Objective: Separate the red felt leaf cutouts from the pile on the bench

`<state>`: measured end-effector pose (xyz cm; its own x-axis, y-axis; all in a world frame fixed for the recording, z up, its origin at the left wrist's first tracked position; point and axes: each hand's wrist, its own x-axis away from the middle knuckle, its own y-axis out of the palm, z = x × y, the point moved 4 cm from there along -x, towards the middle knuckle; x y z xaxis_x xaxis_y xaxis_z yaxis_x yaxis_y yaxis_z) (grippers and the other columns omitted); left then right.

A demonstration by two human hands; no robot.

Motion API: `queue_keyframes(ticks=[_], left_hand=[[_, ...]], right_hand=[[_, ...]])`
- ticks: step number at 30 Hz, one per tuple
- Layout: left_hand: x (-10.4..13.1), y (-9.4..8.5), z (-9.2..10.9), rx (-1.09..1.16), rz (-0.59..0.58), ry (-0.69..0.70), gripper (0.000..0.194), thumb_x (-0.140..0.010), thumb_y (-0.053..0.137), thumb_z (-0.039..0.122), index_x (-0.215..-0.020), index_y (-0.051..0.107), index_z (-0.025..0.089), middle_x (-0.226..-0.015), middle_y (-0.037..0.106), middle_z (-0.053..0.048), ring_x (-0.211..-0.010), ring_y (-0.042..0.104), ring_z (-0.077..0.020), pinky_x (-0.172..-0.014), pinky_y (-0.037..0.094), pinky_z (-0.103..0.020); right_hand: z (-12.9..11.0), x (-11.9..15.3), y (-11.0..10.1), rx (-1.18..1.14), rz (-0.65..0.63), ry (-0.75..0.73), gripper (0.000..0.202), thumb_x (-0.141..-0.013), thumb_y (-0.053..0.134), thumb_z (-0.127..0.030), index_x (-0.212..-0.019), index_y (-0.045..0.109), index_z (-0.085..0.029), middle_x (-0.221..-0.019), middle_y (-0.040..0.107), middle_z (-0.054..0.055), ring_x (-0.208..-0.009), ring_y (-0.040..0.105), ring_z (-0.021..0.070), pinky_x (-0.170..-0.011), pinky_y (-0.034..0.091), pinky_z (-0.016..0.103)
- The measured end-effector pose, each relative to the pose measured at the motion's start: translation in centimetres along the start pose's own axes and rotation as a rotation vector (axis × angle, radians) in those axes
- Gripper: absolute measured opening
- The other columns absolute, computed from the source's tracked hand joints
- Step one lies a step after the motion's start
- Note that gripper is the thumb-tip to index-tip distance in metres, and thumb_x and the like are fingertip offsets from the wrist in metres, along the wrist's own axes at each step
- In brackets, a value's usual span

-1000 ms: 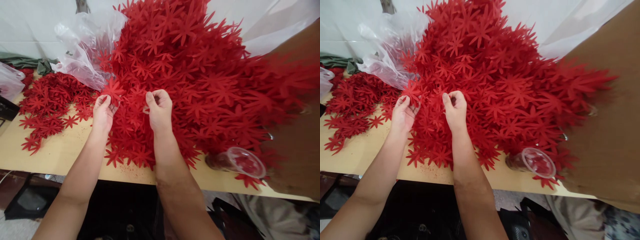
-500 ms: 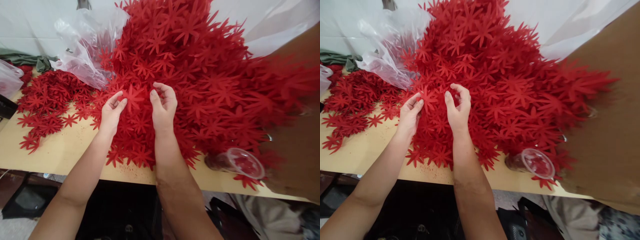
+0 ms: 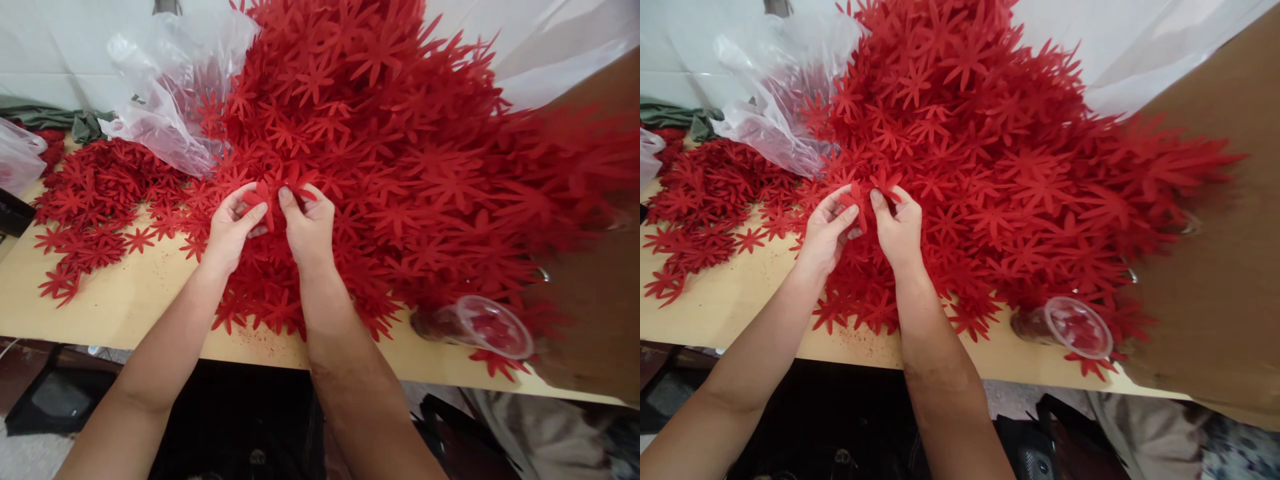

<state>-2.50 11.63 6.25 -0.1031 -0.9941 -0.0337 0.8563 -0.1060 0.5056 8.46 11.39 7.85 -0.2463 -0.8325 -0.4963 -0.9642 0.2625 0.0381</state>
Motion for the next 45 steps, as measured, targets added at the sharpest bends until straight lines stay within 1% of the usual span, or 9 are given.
queue_keyframes(ticks=[3,6,10,18,23,27,34,39,45], left_hand=[[0.1,0.1,0.0,-0.031,-0.002,-0.019,0.037,-0.061,0.075,0.019,-0.096,0.063,0.024,-0.076,0.065,0.004,-0.063,0.057,-0.0064,-0.057,0.046,-0.018],[0.0,-0.2,-0.1,-0.053,0.038,0.000,0.027,-0.063,0.075,0.020,-0.087,0.064,0.020,-0.069,0.063,0.005,-0.059,0.055,-0.0057,-0.058,0.044,-0.019],[0.0,-0.3,-0.1,-0.016,0.056,0.058,0.021,-0.062,0.076,0.028,-0.073,0.062,0.017,-0.069,0.064,0.003,-0.063,0.057,-0.0072,-0.069,0.046,-0.022],[0.1,-0.4,0.0,0.041,0.123,0.054,0.026,-0.064,0.075,0.034,-0.071,0.056,0.018,-0.066,0.059,0.005,-0.061,0.055,-0.0070,-0.069,0.048,-0.023],[0.1,-0.3,-0.1,-0.010,0.065,0.013,0.031,-0.060,0.077,0.030,-0.076,0.052,0.020,-0.068,0.059,0.005,-0.060,0.056,-0.0080,-0.058,0.048,-0.021],[-0.1,-0.5,0.1,-0.041,0.107,0.088,0.032,-0.059,0.076,0.025,-0.079,0.051,0.021,-0.066,0.056,0.008,-0.053,0.052,-0.0057,-0.048,0.041,-0.018],[-0.1,-0.8,0.1,-0.102,0.196,0.106,0.028,-0.061,0.075,0.024,-0.072,0.050,0.019,-0.060,0.052,0.009,-0.052,0.047,-0.0030,-0.054,0.039,-0.017],[-0.3,-0.7,-0.1,0.044,0.172,0.057,0.026,-0.064,0.073,0.030,-0.071,0.052,0.018,-0.064,0.054,0.007,-0.058,0.051,-0.0039,-0.061,0.044,-0.019],[0.1,-0.1,0.1,0.020,0.059,0.034,0.023,-0.063,0.075,0.023,-0.082,0.062,0.020,-0.074,0.061,0.006,-0.063,0.055,-0.0043,-0.066,0.047,-0.019]], right_hand=[[0.0,-0.2,-0.6,0.034,0.089,0.005,0.030,-0.078,0.055,-0.051,-0.076,0.059,-0.021,-0.074,0.064,0.001,-0.076,0.062,0.0138,-0.076,0.053,0.033],[0.3,-0.5,-1.4,0.055,0.162,-0.044,0.029,-0.078,0.055,-0.050,-0.082,0.058,-0.022,-0.080,0.064,0.002,-0.078,0.063,0.0136,-0.075,0.054,0.032],[1.3,-1.1,-2.5,0.020,0.229,-0.003,0.029,-0.077,0.055,-0.051,-0.081,0.050,-0.023,-0.068,0.057,-0.002,-0.058,0.057,0.0096,-0.054,0.051,0.027],[1.3,-0.9,-1.9,-0.056,0.212,0.085,0.041,-0.073,0.053,-0.062,-0.067,0.045,-0.022,-0.054,0.046,-0.005,-0.044,0.045,0.0073,-0.043,0.044,0.025],[2.0,-1.0,-2.0,-0.022,0.170,0.091,0.044,-0.081,0.039,-0.064,-0.071,0.049,-0.022,-0.064,0.053,0.000,-0.062,0.059,0.0132,-0.051,0.049,0.029],[2.8,-1.5,-2.6,-0.053,0.142,0.082,0.050,-0.081,0.028,-0.068,-0.087,0.052,-0.025,-0.089,0.060,0.005,-0.080,0.064,0.0152,-0.060,0.053,0.031],[1.1,-0.7,-1.0,-0.052,0.005,0.029,0.052,-0.066,0.059,-0.064,-0.101,0.052,-0.027,-0.108,0.056,0.006,-0.100,0.058,0.0167,-0.080,0.052,0.034],[0.5,0.2,1.0,-0.029,-0.185,0.096,0.043,-0.062,0.067,-0.057,-0.080,0.056,-0.021,-0.077,0.059,0.000,-0.069,0.057,0.0109,-0.068,0.050,0.028],[0.5,-0.1,0.0,0.003,-0.027,0.075,0.040,-0.068,0.061,-0.059,-0.067,0.052,-0.020,-0.061,0.053,-0.004,-0.056,0.048,0.0073,-0.056,0.043,0.024]])
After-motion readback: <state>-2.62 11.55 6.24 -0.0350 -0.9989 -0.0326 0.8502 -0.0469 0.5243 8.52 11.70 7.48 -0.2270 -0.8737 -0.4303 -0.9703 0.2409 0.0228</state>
